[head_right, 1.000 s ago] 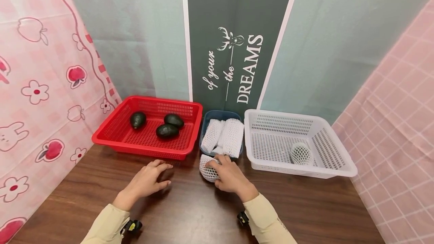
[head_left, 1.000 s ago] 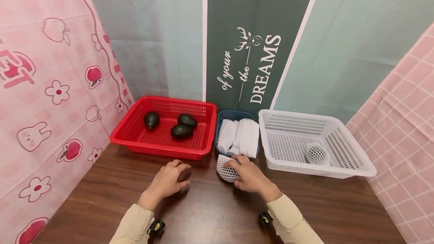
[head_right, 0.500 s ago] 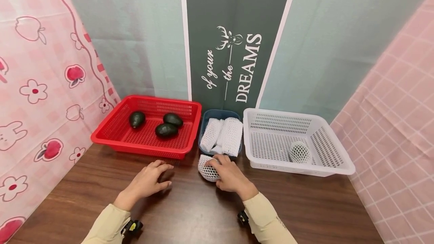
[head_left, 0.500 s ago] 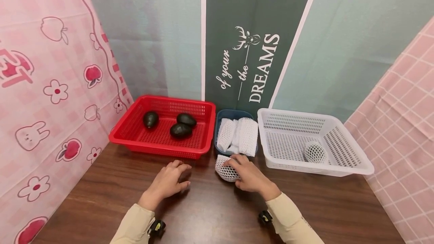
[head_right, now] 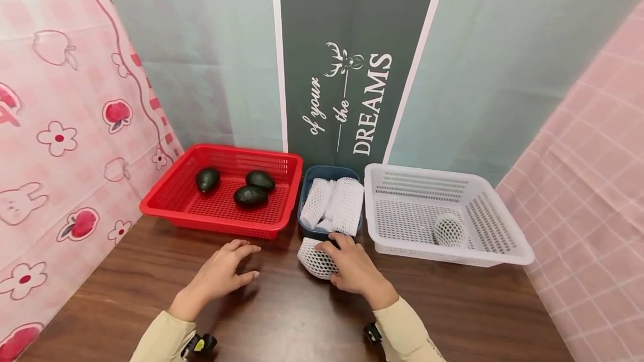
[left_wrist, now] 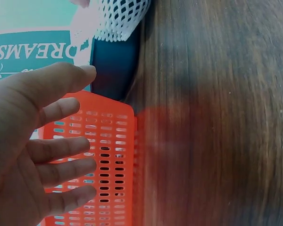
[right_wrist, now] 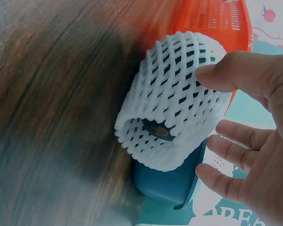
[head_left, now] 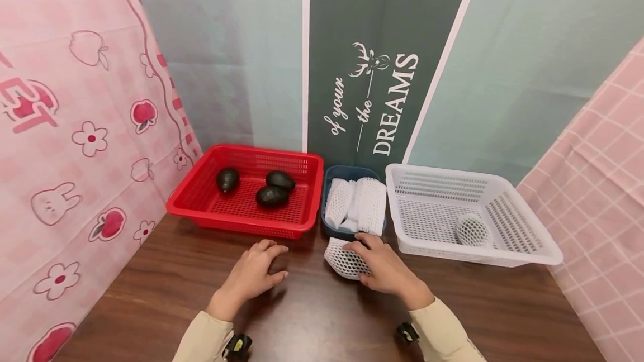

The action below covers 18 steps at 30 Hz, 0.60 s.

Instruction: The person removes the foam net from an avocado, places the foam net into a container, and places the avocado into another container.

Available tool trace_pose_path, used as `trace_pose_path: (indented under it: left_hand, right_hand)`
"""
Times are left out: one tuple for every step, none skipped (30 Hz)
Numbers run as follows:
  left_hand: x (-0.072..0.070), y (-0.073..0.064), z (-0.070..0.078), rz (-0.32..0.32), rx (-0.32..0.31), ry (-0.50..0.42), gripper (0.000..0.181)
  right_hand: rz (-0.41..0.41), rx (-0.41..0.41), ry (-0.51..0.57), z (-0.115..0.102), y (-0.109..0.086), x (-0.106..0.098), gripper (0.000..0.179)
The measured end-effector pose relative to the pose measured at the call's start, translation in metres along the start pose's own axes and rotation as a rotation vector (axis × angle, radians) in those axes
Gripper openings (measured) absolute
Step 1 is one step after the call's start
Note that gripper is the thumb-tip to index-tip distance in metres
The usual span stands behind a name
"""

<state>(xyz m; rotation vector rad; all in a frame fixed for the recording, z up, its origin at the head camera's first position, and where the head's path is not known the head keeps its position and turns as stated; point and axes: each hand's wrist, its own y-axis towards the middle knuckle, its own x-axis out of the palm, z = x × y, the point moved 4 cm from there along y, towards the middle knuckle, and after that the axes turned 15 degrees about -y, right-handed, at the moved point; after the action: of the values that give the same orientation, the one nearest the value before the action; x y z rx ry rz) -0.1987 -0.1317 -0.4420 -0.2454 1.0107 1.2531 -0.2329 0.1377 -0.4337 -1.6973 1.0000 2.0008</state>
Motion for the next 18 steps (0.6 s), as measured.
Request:
trace_pose_path:
  left_hand:
    - [0.0,0.0,0.0,0.002,-0.001,0.0,0.043]
    - [0.001,0.0,0.0,0.002,-0.003,-0.002,0.043]
    - [0.001,0.0,-0.001,0.0,-0.006,-0.002,0.043]
    - [0.002,0.0,0.0,-0.003,-0.008,-0.004,0.043]
    - [0.003,0.0,0.0,-0.007,-0.01,-0.004,0.043]
    - [0.004,0.001,0.0,-0.009,-0.013,-0.007,0.044]
    - [0.005,0.001,0.0,-0.012,-0.015,-0.009,0.044]
    - [0.006,0.002,0.001,-0.012,-0.015,-0.016,0.044]
    - [0.007,0.002,0.002,-0.012,-0.013,-0.021,0.044]
    - [0.008,0.003,0.003,-0.011,-0.008,-0.025,0.043]
    - [0.01,0.005,0.004,-0.01,0.0,-0.031,0.043]
    - [0.012,0.006,0.005,-0.009,0.009,-0.039,0.043]
    - [0.014,0.008,0.006,-0.008,0.019,-0.047,0.043]
    - [0.016,0.01,0.007,-0.008,0.03,-0.056,0.042]
    - [0.018,0.012,0.008,-0.008,0.038,-0.064,0.042]
    - [0.021,0.014,0.009,-0.009,0.044,-0.069,0.042]
    - [0.023,0.016,0.01,-0.012,0.05,-0.075,0.042]
    - [0.025,0.017,0.01,-0.016,0.051,-0.081,0.041]
  right_hand:
    - [-0.001,0.003,0.001,0.0,0.0,0.0,0.064]
    - [-0.003,0.006,0.001,0.0,0.0,0.001,0.063]
    - [-0.005,0.009,0.001,0.0,0.0,0.001,0.063]
    - [-0.006,0.012,0.004,0.0,0.0,0.002,0.063]
    - [-0.006,0.015,0.006,0.0,0.0,0.002,0.062]
    - [-0.004,0.017,0.009,0.0,-0.001,0.002,0.062]
    - [-0.003,0.023,0.011,0.0,-0.001,0.002,0.061]
    - [-0.002,0.031,0.01,0.0,-0.002,0.003,0.061]
    - [0.001,0.044,0.014,0.001,-0.003,0.002,0.061]
    - [0.002,0.063,0.022,0.001,-0.004,0.002,0.061]
    - [0.002,0.087,0.029,0.002,-0.005,0.001,0.061]
    - [0.002,0.115,0.037,0.003,-0.007,0.001,0.061]
    - [-0.003,0.146,0.042,0.004,-0.008,0.0,0.062]
    - [-0.009,0.173,0.047,0.005,-0.009,-0.001,0.062]
    - [-0.018,0.198,0.055,0.006,-0.01,-0.001,0.062]
    - [-0.034,0.22,0.059,0.007,-0.01,-0.001,0.061]
    - [-0.049,0.238,0.061,0.007,-0.011,-0.002,0.061]
    - [-0.07,0.255,0.067,0.007,-0.011,-0.001,0.061]
